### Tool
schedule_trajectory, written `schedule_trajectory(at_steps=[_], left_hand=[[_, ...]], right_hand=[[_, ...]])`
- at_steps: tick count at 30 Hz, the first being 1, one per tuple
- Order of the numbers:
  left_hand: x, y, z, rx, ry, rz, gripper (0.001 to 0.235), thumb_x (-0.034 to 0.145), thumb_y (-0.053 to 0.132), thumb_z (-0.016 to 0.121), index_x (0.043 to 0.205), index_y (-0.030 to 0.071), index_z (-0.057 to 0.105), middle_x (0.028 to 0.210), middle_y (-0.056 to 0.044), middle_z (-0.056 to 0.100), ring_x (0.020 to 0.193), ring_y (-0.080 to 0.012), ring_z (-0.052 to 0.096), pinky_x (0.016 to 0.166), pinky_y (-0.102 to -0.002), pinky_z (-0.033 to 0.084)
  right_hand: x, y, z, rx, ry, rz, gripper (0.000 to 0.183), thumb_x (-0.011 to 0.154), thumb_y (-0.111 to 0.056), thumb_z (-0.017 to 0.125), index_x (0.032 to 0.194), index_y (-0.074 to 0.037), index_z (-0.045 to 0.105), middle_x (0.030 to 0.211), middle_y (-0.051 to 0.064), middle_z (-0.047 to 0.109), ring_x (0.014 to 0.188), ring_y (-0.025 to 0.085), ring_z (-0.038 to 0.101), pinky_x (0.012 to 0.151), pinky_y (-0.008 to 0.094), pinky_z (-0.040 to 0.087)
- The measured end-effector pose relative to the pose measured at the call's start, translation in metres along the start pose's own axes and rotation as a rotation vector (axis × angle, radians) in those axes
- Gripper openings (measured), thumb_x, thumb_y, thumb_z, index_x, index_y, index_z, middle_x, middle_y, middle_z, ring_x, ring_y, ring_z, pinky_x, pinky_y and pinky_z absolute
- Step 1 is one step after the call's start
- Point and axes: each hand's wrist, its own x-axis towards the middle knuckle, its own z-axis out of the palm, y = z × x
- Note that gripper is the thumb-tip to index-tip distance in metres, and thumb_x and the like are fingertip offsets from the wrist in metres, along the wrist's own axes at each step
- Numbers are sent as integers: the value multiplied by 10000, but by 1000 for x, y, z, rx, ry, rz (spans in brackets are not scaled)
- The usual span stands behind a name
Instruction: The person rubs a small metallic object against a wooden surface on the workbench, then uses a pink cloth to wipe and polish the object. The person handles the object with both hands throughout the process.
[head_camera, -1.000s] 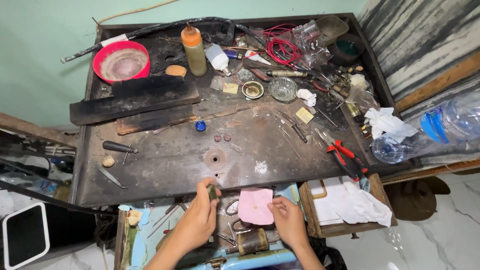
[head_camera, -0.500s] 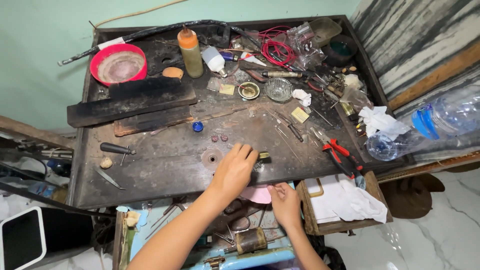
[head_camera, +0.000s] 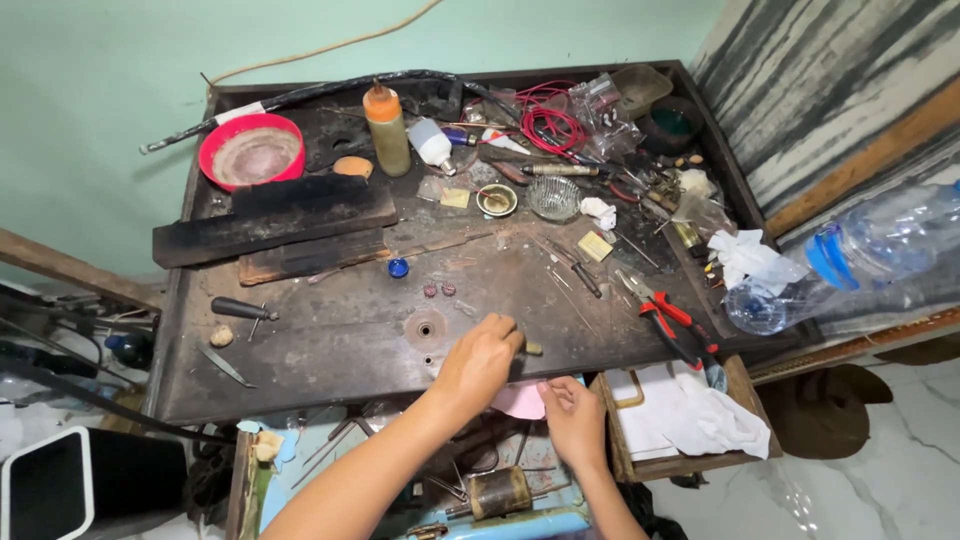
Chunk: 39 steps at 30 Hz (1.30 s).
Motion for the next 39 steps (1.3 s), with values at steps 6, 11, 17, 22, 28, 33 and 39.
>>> schedule_trajectory(at_steps=[6, 11, 17, 22, 28, 33, 39], left_hand=[[-1, -3, -6, -37, -66, -86, 198, 738, -163, 593, 835, 9, 582, 878, -110, 534, 875, -321, 506, 596, -468, 478], [-10, 11, -7, -32, -95, -50, 265, 634, -165, 654, 852, -16, 628, 855, -128, 574, 852, -350, 553, 565, -475, 524], [-13, 18, -11, -29, -134, -85, 320, 637, -206, 640, 897, -19, 632, 885, -126, 571, 864, -338, 543, 596, -471, 519], [-19, 22, -15, -38, -107, -72, 350, 568, -203, 606, 828, 28, 564, 872, -102, 532, 851, -330, 515, 567, -475, 488], [-31, 28, -17, -100, -119, -93, 244, 721, -162, 608, 867, 32, 583, 898, -109, 547, 861, -325, 518, 608, -473, 478], [-43, 33, -5, -50, -34, -77, 234, 727, -131, 631, 919, 0, 598, 927, -122, 525, 891, -335, 511, 592, -493, 502], [-73, 49, -29, -193, 98, -184, 155, 968, 137, 599, 1046, 3, 599, 968, -158, 554, 906, -365, 533, 785, -473, 476]], right_hand=[[-1, 1, -2, 26, -5, 21, 194, 906, -237, 736, 868, -49, 759, 815, 55, 777, 807, 134, 734, 759, 271, 558], [-7, -8, -4, -3, -8, 35, 195, 909, -238, 729, 885, -47, 765, 830, 61, 788, 804, 147, 743, 752, 278, 558], [-4, -4, -5, 21, 14, 13, 177, 906, -218, 736, 900, -45, 773, 845, 57, 795, 824, 138, 747, 770, 267, 568], [-6, -1, -8, 32, 10, 7, 175, 904, -209, 734, 929, -44, 786, 860, 63, 796, 841, 143, 751, 774, 275, 582], [-7, 3, -9, 54, -2, -14, 168, 891, -182, 730, 936, -33, 793, 856, 71, 801, 866, 136, 762, 795, 271, 591], [-11, 0, -12, 35, -9, -15, 172, 907, -188, 728, 936, -29, 786, 833, 89, 797, 808, 145, 760, 728, 274, 591], [-14, 15, -12, -37, -25, -55, 204, 894, -230, 731, 956, -48, 798, 888, 65, 816, 891, 140, 774, 830, 268, 607]])
